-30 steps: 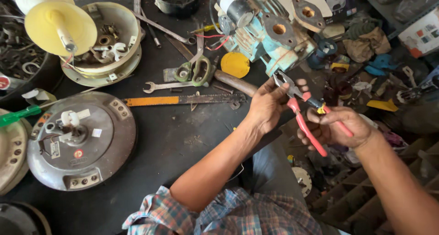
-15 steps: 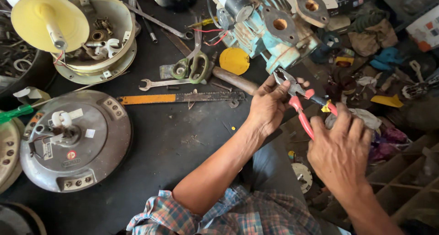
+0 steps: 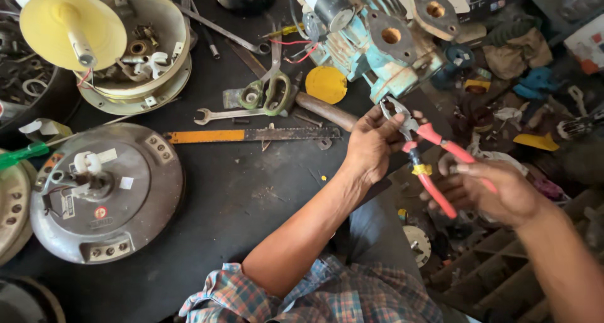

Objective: The person applies a yellow substance from a small bottle to a yellow plastic part, then places the part on a workbench. They pick up a teal motor housing and use pliers to manipulate a small metal component on its shaft. The person continues to adjust the component with pliers while another person holds the motor steady.

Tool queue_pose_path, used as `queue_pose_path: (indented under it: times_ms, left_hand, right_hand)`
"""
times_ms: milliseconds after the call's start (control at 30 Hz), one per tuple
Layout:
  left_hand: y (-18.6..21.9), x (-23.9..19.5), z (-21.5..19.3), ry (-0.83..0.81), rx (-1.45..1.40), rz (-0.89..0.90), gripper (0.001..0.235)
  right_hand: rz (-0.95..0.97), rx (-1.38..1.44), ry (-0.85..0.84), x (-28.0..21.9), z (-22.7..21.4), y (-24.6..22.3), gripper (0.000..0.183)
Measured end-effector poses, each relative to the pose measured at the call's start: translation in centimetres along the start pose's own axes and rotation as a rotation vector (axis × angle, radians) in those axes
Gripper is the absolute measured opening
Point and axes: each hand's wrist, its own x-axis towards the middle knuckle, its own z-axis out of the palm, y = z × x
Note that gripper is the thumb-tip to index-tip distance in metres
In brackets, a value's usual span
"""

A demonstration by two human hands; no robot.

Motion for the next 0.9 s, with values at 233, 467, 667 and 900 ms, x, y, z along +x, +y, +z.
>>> queue_pose_path:
  times_ms: [233,467,667,900]
  left_hand:
    - [-0.2,0.1,0.3,0.012,-0.007,0.017,0.017]
    - [0.9,-1.1,1.2,-0.032,-0.048,0.009,0.019]
    - [1.3,-0.7,1.4,-0.036,-0.004,-0.005,0.021]
    - [0.2,-0.1,0.8,-0.023,-0.032,0.009,0.015]
  right_hand:
    - [-0.739,-1.600,0.719,-7.1,9.1,-2.8,0.051]
    - [-0.589,-1.643,0.719,-4.8,8.3,-0.3,0.018]
    - [0.020,-0.216,-0.021,0.3,0.6,1.2,0.028]
    - [-0.275,-0.379,0.267,-2.5,1.7,-2.9,0.055]
